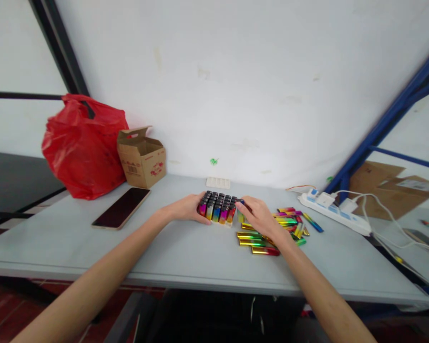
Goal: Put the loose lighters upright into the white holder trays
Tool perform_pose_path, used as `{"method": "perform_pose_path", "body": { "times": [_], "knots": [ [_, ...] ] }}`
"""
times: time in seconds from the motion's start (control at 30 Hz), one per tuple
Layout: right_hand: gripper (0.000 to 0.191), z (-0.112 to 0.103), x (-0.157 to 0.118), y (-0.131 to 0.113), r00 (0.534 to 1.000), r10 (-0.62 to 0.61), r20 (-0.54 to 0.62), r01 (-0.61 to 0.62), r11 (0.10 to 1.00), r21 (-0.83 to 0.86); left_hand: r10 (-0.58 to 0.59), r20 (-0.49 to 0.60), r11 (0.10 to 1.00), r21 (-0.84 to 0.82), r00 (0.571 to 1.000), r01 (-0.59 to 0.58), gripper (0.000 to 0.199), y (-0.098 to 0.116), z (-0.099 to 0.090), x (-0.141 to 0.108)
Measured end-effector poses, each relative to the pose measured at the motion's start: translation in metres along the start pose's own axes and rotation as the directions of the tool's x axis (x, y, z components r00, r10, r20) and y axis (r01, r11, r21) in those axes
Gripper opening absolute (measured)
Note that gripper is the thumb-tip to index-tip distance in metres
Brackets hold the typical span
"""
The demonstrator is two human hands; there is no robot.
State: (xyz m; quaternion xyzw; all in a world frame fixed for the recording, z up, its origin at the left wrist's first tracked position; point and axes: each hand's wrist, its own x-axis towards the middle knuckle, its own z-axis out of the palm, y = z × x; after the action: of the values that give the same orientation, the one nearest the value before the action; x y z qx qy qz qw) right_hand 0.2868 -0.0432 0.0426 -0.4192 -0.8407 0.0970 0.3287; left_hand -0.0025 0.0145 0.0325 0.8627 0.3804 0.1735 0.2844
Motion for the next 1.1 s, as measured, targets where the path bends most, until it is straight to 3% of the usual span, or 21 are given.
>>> {"method": "perform_pose_path", "body": {
  "times": [0.23, 0.53, 0.6, 0.73, 0.83, 0.9, 1.0, 1.03, 1.1],
  "knots": [
    [0.052, 0.003, 0.0, 0.004, 0.972, 0.109, 0.207, -0.141, 0.979, 0.146, 0.006, -0.006, 1.0, -0.013, 1.0, -0.006, 0.08, 0.0, 0.0, 0.0],
    [0.052, 0.007, -0.003, 0.006, 0.958, 0.115, 0.263, -0.167, 0.969, 0.184, 0.02, 0.0, 1.0, -0.019, 1.0, -0.02, 0.08, -0.003, 0.001, 0.001],
    [0.05, 0.009, -0.003, 0.006, 0.959, 0.096, 0.265, -0.127, 0.987, 0.1, 0.019, 0.004, 1.0, -0.016, 1.0, -0.019, 0.079, -0.002, 0.001, 0.001],
    [0.049, 0.014, 0.001, 0.002, 0.964, 0.095, 0.247, -0.039, 0.973, -0.226, 0.024, -0.008, 1.0, -0.003, 1.0, -0.024, 0.081, -0.001, 0.001, 0.0],
    [0.056, 0.011, 0.001, 0.002, 0.952, 0.134, 0.274, -0.067, 0.968, -0.243, 0.018, -0.005, 1.0, 0.01, 1.0, -0.018, 0.08, 0.001, 0.001, 0.0],
    [0.062, 0.004, 0.003, 0.005, 0.966, 0.125, 0.227, -0.099, 0.988, -0.12, 0.02, -0.005, 1.0, 0.011, 1.0, -0.02, 0.081, 0.003, 0.001, 0.0],
    [0.067, -0.005, 0.019, 0.02, 0.985, 0.17, 0.033, -0.172, 0.983, 0.058, 0.018, -0.002, 1.0, 0.005, 1.0, -0.018, 0.082, 0.004, 0.001, -0.001],
    [0.062, -0.006, 0.029, 0.028, 0.985, 0.17, -0.012, -0.169, 0.983, 0.067, 0.015, 0.005, 1.0, 0.002, 1.0, -0.015, 0.081, 0.003, 0.001, -0.001],
    [0.039, 0.0, 0.056, 0.045, 0.996, 0.089, 0.013, -0.088, 0.996, -0.008, 0.01, 0.01, 1.0, 0.004, 1.0, -0.01, 0.078, 0.003, 0.0, -0.001]
  ]
}}
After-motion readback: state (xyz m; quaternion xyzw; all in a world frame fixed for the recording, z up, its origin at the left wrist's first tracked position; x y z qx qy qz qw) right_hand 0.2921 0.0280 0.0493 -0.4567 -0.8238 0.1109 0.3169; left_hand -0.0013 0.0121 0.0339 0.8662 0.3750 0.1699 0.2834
